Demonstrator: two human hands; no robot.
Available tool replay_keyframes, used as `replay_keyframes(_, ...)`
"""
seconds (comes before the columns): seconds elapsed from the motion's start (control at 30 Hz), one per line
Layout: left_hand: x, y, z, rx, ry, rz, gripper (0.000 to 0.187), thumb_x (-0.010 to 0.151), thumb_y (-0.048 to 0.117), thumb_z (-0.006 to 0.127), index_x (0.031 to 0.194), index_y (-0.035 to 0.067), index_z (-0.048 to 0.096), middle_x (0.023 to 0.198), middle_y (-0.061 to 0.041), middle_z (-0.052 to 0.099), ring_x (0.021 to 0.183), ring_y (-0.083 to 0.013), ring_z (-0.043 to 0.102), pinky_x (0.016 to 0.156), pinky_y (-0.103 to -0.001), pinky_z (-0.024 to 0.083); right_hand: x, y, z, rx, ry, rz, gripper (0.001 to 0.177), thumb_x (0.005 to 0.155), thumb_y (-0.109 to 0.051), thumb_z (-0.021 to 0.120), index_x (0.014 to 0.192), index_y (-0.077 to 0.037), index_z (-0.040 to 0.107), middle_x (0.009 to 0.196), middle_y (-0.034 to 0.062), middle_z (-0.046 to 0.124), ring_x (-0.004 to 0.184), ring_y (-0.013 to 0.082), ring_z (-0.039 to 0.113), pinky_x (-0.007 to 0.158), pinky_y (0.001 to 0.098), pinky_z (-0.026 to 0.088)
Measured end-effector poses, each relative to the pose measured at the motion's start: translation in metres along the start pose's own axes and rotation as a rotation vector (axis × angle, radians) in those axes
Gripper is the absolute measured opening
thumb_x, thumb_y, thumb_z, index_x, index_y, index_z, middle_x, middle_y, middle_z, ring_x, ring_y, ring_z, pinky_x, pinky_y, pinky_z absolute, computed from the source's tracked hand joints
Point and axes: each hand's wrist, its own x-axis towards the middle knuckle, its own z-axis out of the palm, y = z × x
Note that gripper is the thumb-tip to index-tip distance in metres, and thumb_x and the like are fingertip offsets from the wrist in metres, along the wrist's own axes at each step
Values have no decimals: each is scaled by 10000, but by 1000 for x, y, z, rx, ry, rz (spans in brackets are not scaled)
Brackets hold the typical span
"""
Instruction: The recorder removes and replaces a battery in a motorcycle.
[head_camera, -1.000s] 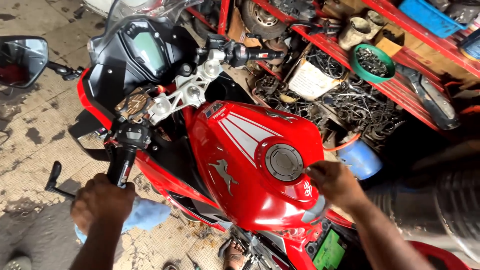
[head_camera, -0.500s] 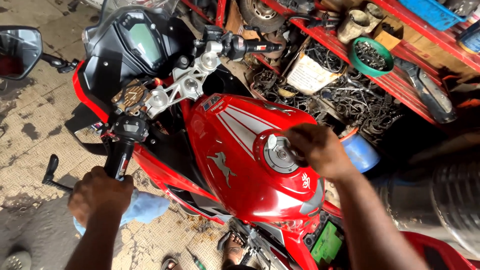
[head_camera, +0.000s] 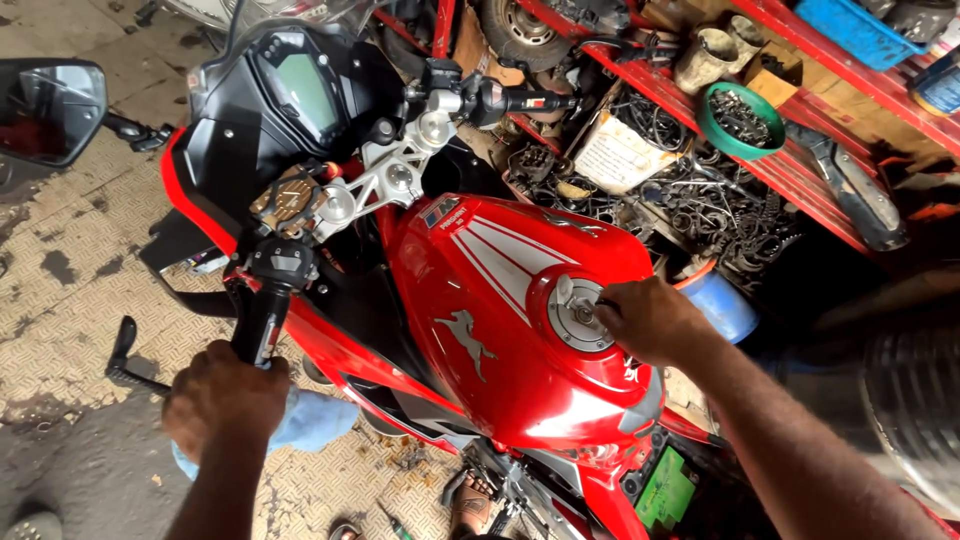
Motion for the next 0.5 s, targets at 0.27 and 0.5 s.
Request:
replay_keyframes(0.27,-3,1,-5,5,-85,13,672,878,657,658,1253,100,645,1149,-119,708,1079,-273,687,839,-431,584,13,-16,-14,-157,-159,-9,414,1028,-439,519,969,-109,764,888,147,776,849,297,758,832,464,578)
replay_keyframes(0.5,-1,-4,-2,-24,10,38,638,844,627,680,1202,100,656,1172,-111,698,1130,-283,669,875,-447,571,39,11,22,-378,-156,-202,359,931,-431,458,1141,-327,730,995,98,718,965,338,694,812,517,570)
